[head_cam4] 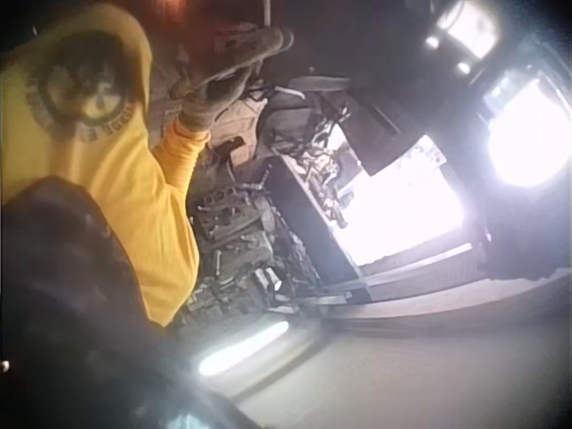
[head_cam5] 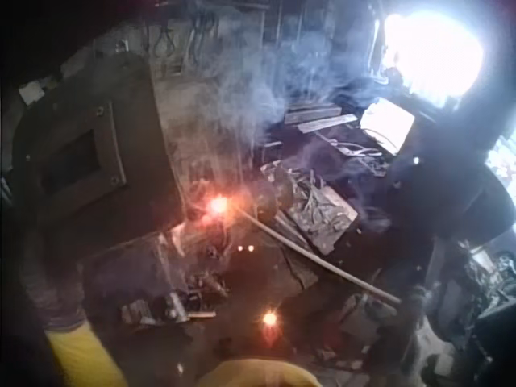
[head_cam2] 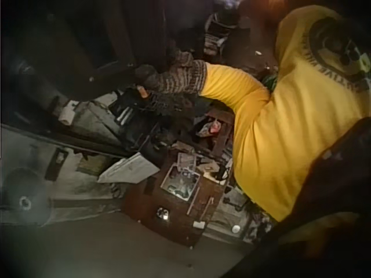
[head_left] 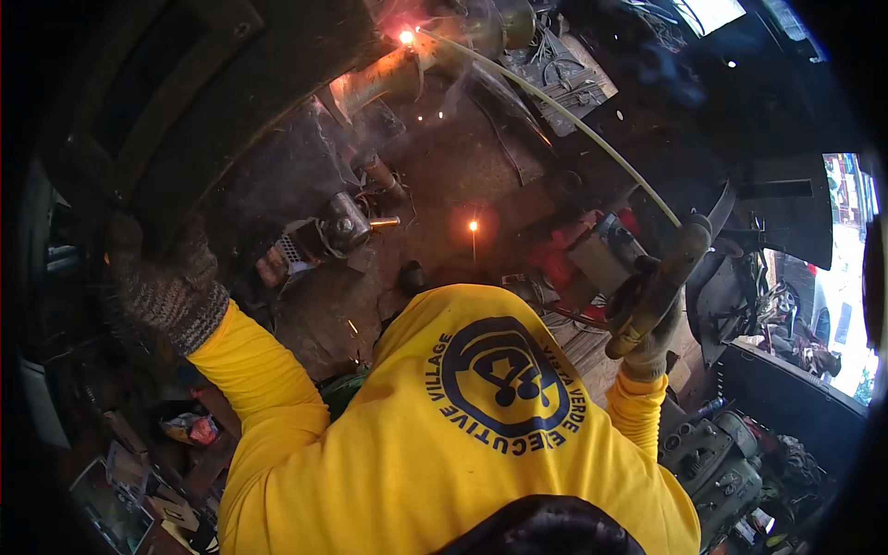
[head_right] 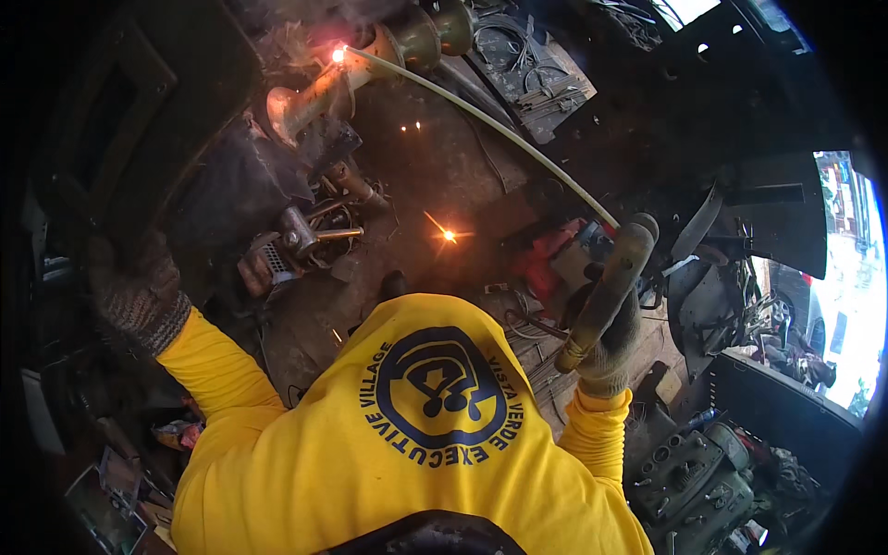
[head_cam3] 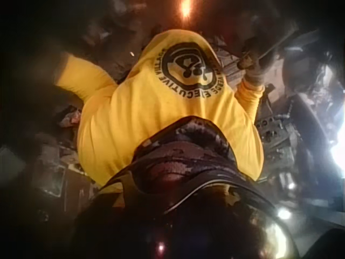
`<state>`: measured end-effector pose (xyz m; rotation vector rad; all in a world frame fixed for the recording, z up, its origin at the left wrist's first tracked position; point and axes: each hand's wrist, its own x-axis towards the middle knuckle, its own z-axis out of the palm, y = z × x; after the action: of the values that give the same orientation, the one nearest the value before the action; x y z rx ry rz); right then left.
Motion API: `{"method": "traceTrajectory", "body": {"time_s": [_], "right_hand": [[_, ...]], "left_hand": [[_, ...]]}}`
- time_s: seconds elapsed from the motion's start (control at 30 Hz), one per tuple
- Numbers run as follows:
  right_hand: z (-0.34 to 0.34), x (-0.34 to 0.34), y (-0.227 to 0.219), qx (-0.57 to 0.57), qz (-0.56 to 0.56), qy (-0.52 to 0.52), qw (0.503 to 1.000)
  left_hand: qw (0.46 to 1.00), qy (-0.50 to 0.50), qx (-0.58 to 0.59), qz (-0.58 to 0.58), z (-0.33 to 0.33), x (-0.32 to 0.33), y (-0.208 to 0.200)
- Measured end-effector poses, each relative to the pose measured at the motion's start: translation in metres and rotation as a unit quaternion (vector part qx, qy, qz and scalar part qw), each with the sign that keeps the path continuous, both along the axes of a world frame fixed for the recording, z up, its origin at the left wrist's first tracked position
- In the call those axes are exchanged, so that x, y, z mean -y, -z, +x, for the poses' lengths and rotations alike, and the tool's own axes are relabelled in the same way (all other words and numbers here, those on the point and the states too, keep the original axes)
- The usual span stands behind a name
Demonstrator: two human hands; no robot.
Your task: The person welds metal components together by hand. They hold a protective welding shield in one hand while using a welding electrode holder in the other to strike an arc and fuse the metal joints.
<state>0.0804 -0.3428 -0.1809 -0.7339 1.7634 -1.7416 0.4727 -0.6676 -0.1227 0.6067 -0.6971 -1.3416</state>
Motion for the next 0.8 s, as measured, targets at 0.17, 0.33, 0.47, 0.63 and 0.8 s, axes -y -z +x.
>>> {"method": "traceTrajectory", "body": {"time_s": [0.17,0.33,0.47,0.63,0.8], "right_hand": [[-0.003,0.0,0.001,-0.02,-0.012,-0.048,0.999],[0.007,0.005,-0.012,-0.003,0.017,-0.028,0.999],[0.011,0.009,-0.014,0.0,0.018,-0.015,1.0],[-0.001,0.001,-0.01,-0.085,-0.022,-0.095,0.992],[0.005,-0.014,-0.008,0.01,-0.067,-0.093,0.993]], "left_hand": [[0.985,0.168,-0.027,-0.041,0.016,-0.001,0.0],[0.983,0.178,-0.025,-0.047,-0.007,-0.008,-0.004],[0.985,0.168,0.018,-0.024,-0.042,-0.032,-0.014],[0.977,0.19,0.084,-0.049,-0.039,-0.045,-0.01],[0.987,0.132,0.084,-0.02,-0.036,-0.051,0.009]]}}
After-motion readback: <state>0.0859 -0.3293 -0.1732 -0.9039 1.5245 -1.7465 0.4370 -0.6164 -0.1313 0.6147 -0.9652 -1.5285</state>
